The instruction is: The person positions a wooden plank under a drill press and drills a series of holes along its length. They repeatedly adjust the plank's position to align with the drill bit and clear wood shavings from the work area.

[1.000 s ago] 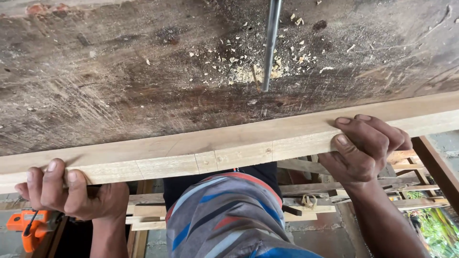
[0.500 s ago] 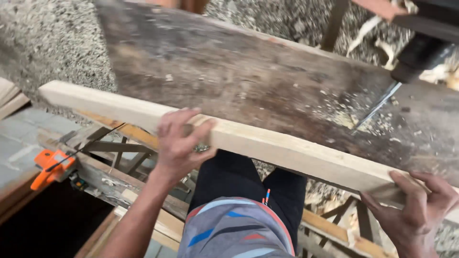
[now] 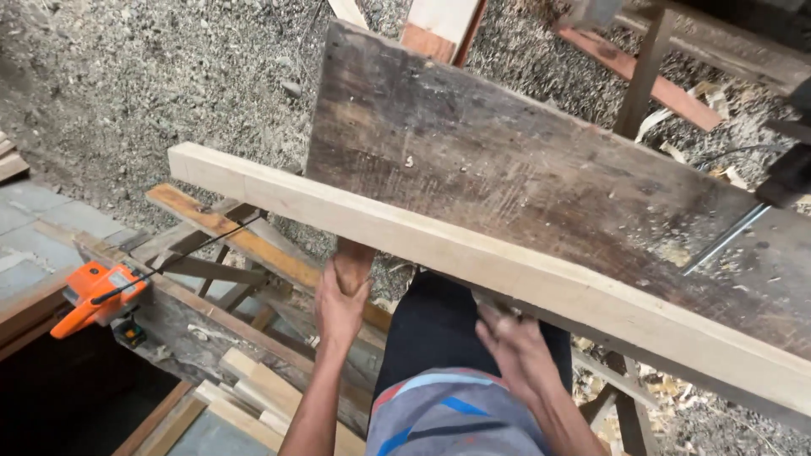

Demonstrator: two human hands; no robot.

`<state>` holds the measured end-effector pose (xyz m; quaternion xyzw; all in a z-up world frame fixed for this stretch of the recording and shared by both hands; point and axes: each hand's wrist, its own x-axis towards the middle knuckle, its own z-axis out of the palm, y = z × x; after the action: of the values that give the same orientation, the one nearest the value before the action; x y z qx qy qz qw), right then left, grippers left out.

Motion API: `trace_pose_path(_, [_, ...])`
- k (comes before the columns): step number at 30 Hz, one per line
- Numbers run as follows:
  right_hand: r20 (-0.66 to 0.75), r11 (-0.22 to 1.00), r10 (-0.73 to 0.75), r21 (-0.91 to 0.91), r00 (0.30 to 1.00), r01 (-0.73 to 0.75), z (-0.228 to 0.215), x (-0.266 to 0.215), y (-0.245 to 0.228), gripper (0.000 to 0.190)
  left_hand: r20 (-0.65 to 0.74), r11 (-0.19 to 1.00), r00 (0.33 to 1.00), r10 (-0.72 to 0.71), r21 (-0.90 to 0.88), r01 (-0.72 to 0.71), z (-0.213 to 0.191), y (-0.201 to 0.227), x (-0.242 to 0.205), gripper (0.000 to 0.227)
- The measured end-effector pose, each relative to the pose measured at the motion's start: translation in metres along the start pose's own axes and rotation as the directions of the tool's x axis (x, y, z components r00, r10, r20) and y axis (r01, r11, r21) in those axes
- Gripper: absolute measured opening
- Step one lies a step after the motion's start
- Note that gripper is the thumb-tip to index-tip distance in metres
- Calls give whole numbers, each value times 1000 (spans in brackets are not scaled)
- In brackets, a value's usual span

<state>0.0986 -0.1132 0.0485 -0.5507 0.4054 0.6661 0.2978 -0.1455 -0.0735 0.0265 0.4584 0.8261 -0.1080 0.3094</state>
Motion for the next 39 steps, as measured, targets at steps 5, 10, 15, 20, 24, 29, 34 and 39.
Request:
trace_pose_path(5, [281,949,-255,255,925,184,-20,59,32,22,-72,999,997,26,-25,-28,-2,-19,1,60])
trace_pose_path(10, [167,948,-194,286,967,141,-30,66,31,19,68,960,998,-10,-279,29,-4,-27,6,64])
trace_pose_path(15, [175,945,-206,292,963,149,-31,67,32,18,66,949,998,-20,-312,40,8,-46,11,58])
trace_pose_path(20, [151,948,-190,284,970,141,-41,73,35,14,80,926,996,-38,-372,65,4,-31,8,56])
trace_pose_path(24, [148,950,-193,276,970,147,-43,77,34,15,49,949,999,5,-315,10,6,-26,15,59])
trace_pose_path(29, [156,950,-226,254,962,182,-40,76,34,15,-14,947,996,90,-308,-90,8,-24,18,65])
trace_pose_path(34, [155,953,-235,231,960,196,-36,72,32,15,-40,919,999,34,-392,-47,-17,26,11,96])
trace_pose_path(39, [153,953,-234,232,960,195,-26,63,27,15,14,923,1000,-23,-384,27,-27,46,12,106])
